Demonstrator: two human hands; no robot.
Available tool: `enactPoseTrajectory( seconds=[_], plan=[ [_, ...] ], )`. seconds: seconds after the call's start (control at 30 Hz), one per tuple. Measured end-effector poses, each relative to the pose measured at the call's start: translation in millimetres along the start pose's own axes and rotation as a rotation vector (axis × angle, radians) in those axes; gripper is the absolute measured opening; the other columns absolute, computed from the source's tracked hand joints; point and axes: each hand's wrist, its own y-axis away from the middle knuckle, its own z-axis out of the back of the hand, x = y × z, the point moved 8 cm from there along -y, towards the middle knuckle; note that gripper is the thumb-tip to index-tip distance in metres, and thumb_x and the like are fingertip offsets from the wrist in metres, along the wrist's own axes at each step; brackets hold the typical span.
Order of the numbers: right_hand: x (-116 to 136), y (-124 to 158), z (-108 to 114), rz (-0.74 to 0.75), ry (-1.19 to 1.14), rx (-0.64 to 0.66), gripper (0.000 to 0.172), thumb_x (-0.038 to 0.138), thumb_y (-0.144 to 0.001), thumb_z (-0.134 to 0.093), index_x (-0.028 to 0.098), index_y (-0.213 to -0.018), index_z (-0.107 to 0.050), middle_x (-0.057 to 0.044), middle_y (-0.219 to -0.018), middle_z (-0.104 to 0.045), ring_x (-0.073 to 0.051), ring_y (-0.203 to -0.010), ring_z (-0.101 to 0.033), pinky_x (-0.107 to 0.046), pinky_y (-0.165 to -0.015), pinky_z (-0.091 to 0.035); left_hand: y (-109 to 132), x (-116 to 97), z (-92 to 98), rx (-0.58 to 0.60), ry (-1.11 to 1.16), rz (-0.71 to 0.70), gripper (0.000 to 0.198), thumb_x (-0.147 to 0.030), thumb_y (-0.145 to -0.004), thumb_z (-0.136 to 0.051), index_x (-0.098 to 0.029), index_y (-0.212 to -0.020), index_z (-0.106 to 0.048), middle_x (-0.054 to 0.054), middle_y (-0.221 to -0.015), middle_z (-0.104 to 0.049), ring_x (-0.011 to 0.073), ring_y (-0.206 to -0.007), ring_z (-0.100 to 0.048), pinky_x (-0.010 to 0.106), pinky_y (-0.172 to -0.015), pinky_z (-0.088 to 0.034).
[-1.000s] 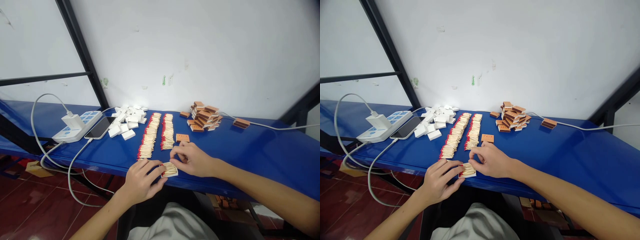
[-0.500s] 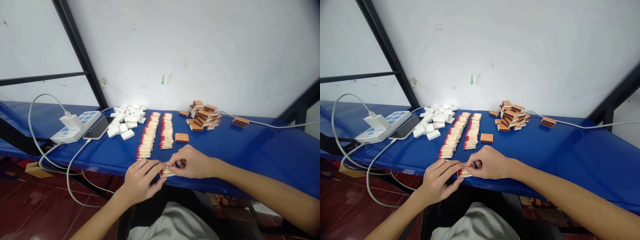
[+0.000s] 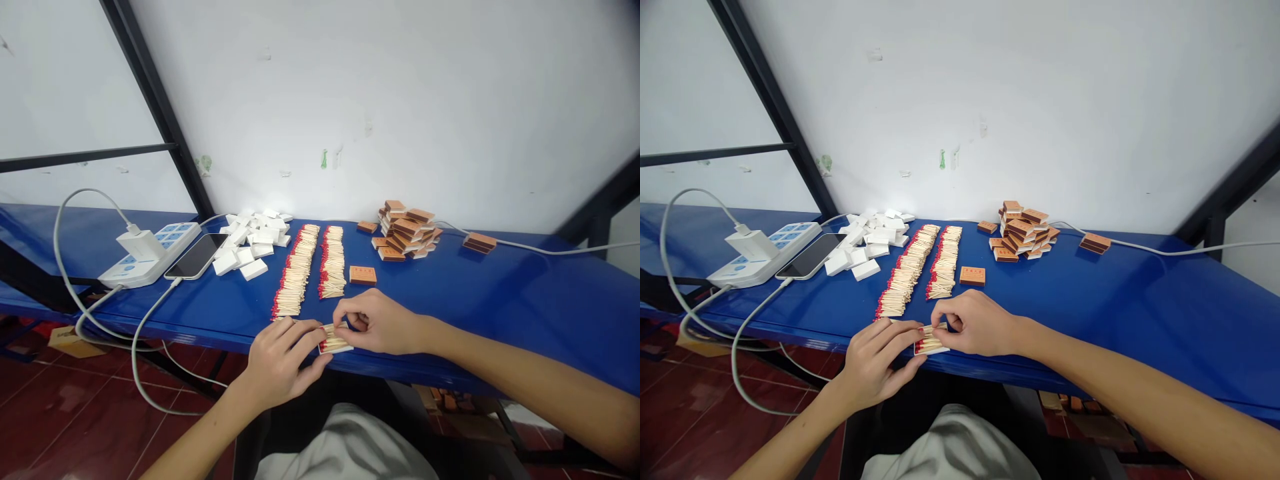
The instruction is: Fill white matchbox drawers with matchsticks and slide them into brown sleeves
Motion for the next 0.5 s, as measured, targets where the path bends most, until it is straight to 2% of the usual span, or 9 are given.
enactPoseTrajectory(
  seconds=[0.3, 0.5],
  plan=[
    [4.9, 2.1, -1.5, 0.037, -0.041, 0.038, 0.008, 0.023, -0.085, -0.065, 0.016, -0.084, -0.069, 0.009, -0.052, -0.042, -0.006, -0.046, -0.040, -0.021, -0.051, -0.031, 0.3, 0.2, -1.0, 0.011, 0.010, 0.000, 0.017, -0.028, -0.093, -0.064, -0.018, -0.107, -0.065, 0.006, -0.102, -0.076, 0.0184, -0.077, -0.065, 0.031, -0.070, -0.052],
    [3.4, 1.4, -1.6, 0.026, 0.012, 0.033, 0.007, 0.020, -0.086, -0.063, 0.017, -0.082, -0.068, 0.008, -0.053, -0.041, -0.007, -0.048, -0.040, -0.021, -0.052, -0.029, -1.1, -1.0, 1.5, -0.004, -0.009, -0.005, 0.018, -0.030, -0.093, -0.063, -0.019, -0.108, -0.066, 0.006, -0.099, -0.076, 0.0175, -0.076, -0.066, 0.030, -0.069, -0.052]
  ],
)
